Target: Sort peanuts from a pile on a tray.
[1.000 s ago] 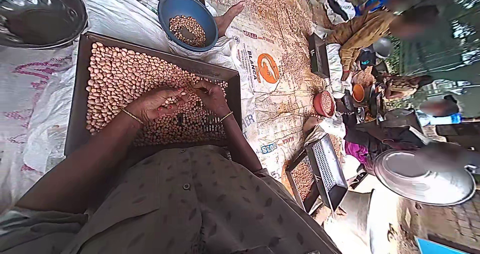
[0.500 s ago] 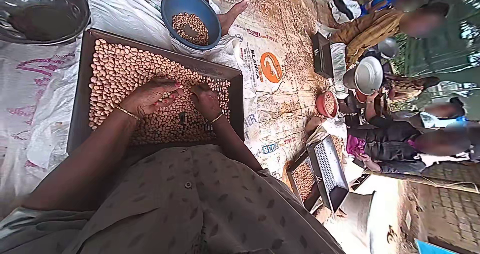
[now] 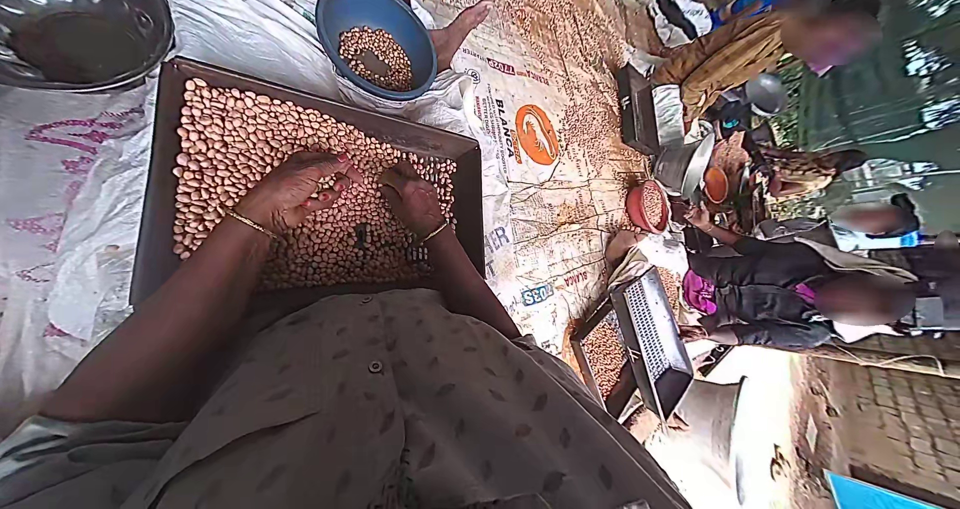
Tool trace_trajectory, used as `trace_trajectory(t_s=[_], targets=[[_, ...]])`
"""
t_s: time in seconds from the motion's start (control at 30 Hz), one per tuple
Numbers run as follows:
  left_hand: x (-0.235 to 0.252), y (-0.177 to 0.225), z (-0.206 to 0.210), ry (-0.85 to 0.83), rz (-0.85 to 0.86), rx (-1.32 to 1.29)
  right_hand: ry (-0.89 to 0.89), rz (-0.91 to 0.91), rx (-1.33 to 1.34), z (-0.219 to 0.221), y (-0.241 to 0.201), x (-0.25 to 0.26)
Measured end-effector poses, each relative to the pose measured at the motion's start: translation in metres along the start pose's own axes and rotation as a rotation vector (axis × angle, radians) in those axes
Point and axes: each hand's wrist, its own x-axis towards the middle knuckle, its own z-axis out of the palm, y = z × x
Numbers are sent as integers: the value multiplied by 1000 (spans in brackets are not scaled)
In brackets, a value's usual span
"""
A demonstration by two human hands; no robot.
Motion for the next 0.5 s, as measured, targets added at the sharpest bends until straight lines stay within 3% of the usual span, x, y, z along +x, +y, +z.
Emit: trace_trajectory(t_s=[0.1, 0.23, 0.3, 0.37, 0.43, 0.5], targets=[[2, -2, 1, -37, -36, 45, 166, -56, 299, -15, 3, -3], [1, -7, 7, -159, -124, 79, 102, -112, 629, -43, -15, -16], [2, -8, 10, -239, -112, 45, 80, -55, 458, -38, -1, -18], [5, -9, 8, -277, -95, -6, -62, 35, 183, -32, 11, -22], [4, -7, 5, -240, -75, -49, -190, 124, 26, -26, 7, -28], [3, -5, 0, -193, -36, -101, -209, 145, -60, -24, -3, -33]])
